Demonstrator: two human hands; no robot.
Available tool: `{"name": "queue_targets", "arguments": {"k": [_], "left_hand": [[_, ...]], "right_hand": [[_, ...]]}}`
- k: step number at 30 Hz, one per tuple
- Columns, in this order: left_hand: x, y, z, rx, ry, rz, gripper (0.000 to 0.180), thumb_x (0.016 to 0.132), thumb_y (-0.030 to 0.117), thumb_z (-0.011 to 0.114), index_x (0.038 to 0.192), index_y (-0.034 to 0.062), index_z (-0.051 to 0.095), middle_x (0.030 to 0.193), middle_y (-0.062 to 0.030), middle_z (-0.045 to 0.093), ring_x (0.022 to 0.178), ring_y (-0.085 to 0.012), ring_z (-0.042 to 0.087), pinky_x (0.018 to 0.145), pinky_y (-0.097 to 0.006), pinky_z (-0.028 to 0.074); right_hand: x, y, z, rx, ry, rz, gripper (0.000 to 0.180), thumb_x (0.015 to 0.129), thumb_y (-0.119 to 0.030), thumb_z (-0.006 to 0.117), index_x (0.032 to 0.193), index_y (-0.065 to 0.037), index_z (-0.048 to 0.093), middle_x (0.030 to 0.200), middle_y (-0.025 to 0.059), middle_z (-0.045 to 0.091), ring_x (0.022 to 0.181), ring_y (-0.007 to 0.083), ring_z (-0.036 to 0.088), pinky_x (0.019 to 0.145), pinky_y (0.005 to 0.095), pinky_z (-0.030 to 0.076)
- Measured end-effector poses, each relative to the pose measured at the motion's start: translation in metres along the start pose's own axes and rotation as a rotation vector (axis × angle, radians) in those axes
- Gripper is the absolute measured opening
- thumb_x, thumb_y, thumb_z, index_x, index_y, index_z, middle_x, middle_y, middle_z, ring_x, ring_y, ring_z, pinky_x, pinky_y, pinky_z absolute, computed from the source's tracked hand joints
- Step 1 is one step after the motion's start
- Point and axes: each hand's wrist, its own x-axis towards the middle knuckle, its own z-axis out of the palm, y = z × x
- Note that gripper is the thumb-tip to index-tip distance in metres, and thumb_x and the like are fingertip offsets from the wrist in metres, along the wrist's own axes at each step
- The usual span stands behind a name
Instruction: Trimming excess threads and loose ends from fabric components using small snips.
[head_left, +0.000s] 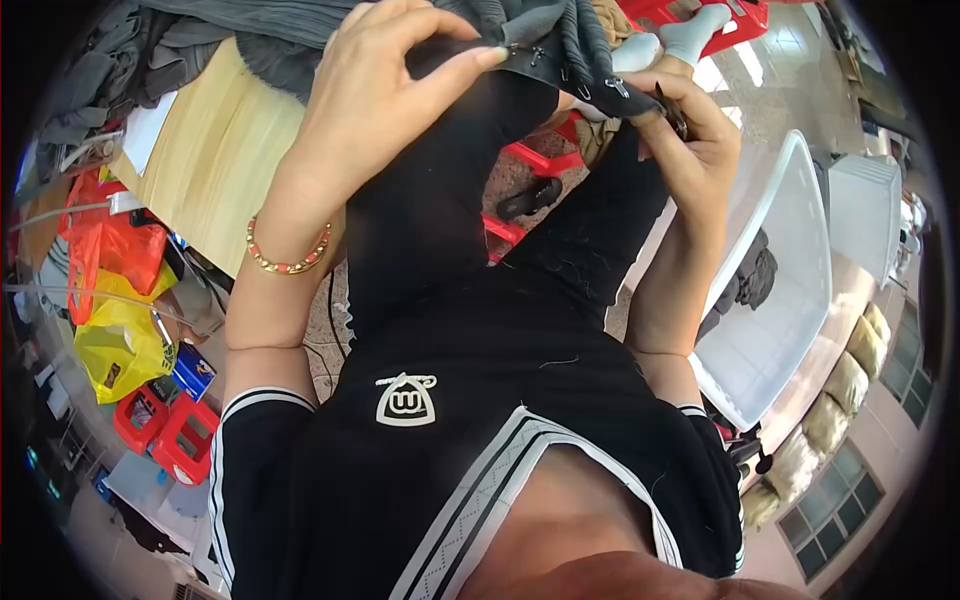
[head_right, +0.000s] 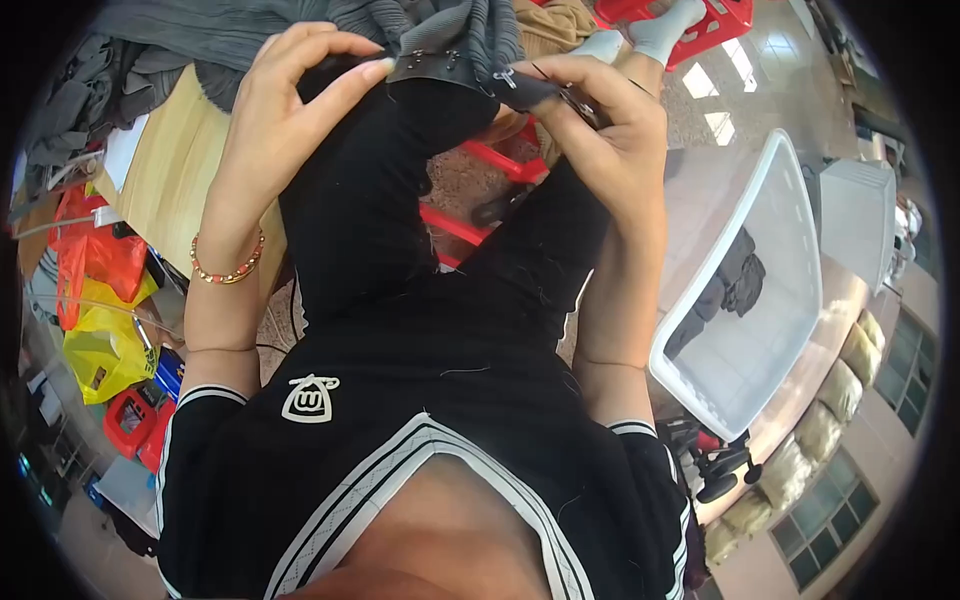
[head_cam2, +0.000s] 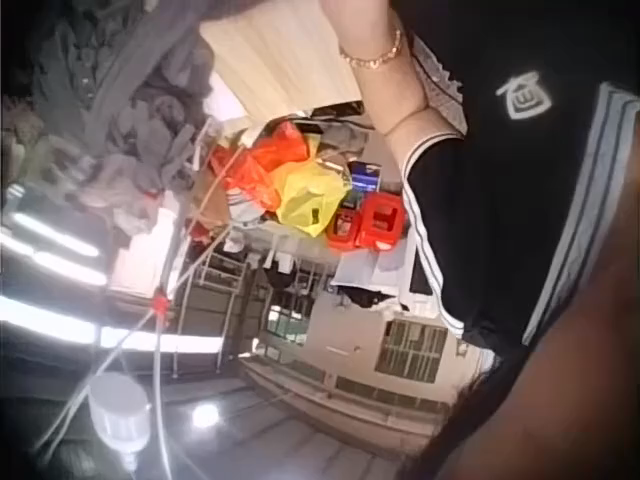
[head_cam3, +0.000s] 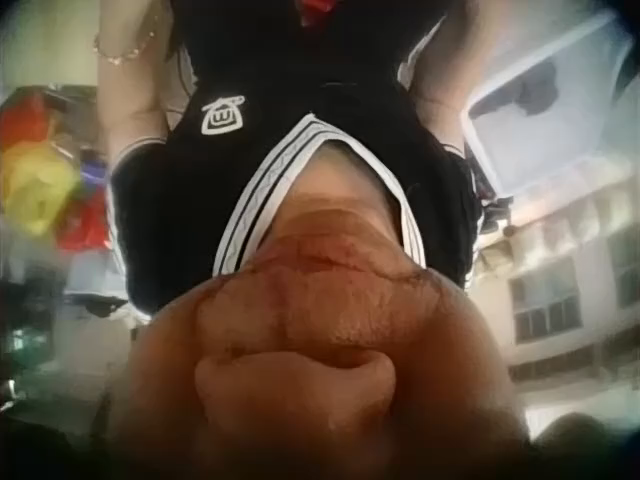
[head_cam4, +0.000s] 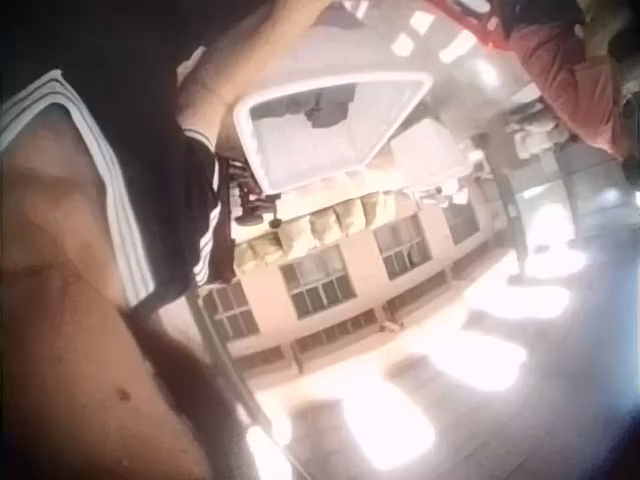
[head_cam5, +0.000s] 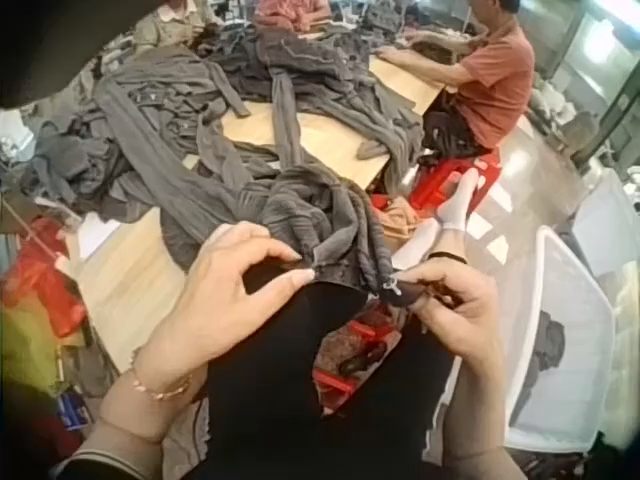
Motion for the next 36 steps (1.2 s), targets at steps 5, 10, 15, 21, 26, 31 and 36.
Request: {"name": "queue_targets", "arguments": {"k": [5,10,15,21,26,31,36], "left_hand": [[0.007,-0.010,0.013,0.107,0.044,0.081,0.021,0.088,0.020,0.076,0.094,0.0004,0.072,0.091,-0.0050,0.056,0.091,-0.0202,0.056,0.085,-0.032,0.043],[-0.002,-0.034,-0.006,-0.428,0.020,-0.071,0.016,0.095,0.013,0.068,0.097,-0.0027,0.070,0.111,-0.0039,0.062,0.106,-0.0112,0.057,0.092,-0.024,0.041],[-0.039,-0.033,-0.064,-0.778,-0.055,-0.246,0.020,0.098,0.012,0.054,0.104,-0.0024,0.068,0.132,-0.0114,0.057,0.125,-0.0168,0.048,0.110,-0.031,0.027],[-0.077,-0.044,-0.047,-0.740,-0.021,-0.411,0.015,0.100,0.014,0.060,0.101,-0.0003,0.065,0.104,0.0006,0.063,0.098,-0.0065,0.055,0.091,-0.023,0.040],[-0.091,-0.041,-0.024,-0.762,0.110,-0.455,0.019,0.103,0.016,0.058,0.108,-0.0005,0.064,0.098,0.0005,0.062,0.095,-0.0063,0.056,0.088,-0.022,0.044],[-0.098,-0.036,-0.012,-0.653,0.312,-0.386,0.021,0.103,0.016,0.056,0.115,0.0005,0.064,0.105,-0.0041,0.063,0.100,-0.0118,0.057,0.092,-0.026,0.042],[-0.100,-0.020,-0.011,-0.287,0.337,-0.121,0.027,0.090,0.003,0.071,0.116,0.0013,0.067,0.108,-0.0051,0.059,0.093,-0.0129,0.056,0.086,-0.026,0.044]], "right_hand": [[0.000,-0.010,-0.006,-0.071,0.007,-0.004,0.025,0.084,0.011,0.067,0.107,0.003,0.074,0.083,0.0017,0.071,0.074,0.0035,0.064,0.064,0.0165,0.046],[0.008,-0.021,-0.001,-0.027,0.088,-0.080,0.030,0.082,0.014,0.062,0.108,0.004,0.073,0.089,0.0033,0.072,0.078,0.0061,0.065,0.067,0.0185,0.048],[-0.007,-0.018,-0.021,-0.288,0.049,-0.074,0.033,0.077,0.014,0.063,0.107,0.003,0.072,0.096,0.0053,0.073,0.084,0.0093,0.064,0.073,0.0217,0.049],[-0.025,0.020,0.008,-0.412,-0.345,-0.053,0.036,0.070,0.010,0.067,0.104,-0.001,0.071,0.099,0.0110,0.069,0.077,0.0231,0.067,0.070,0.0290,0.053],[-0.026,0.005,0.009,-0.317,-0.410,0.089,0.038,0.070,0.003,0.075,0.107,-0.002,0.073,0.103,0.0083,0.068,0.081,0.0153,0.065,0.068,0.0261,0.051],[-0.013,-0.005,0.003,-0.248,-0.385,0.014,0.039,0.068,0.000,0.081,0.107,0.002,0.073,0.092,0.0068,0.065,0.080,0.0134,0.061,0.071,0.0244,0.048],[-0.008,-0.012,0.016,-0.247,-0.338,0.054,0.037,0.071,0.000,0.082,0.107,0.002,0.074,0.085,0.0048,0.064,0.078,0.0115,0.060,0.067,0.0225,0.044]]}}
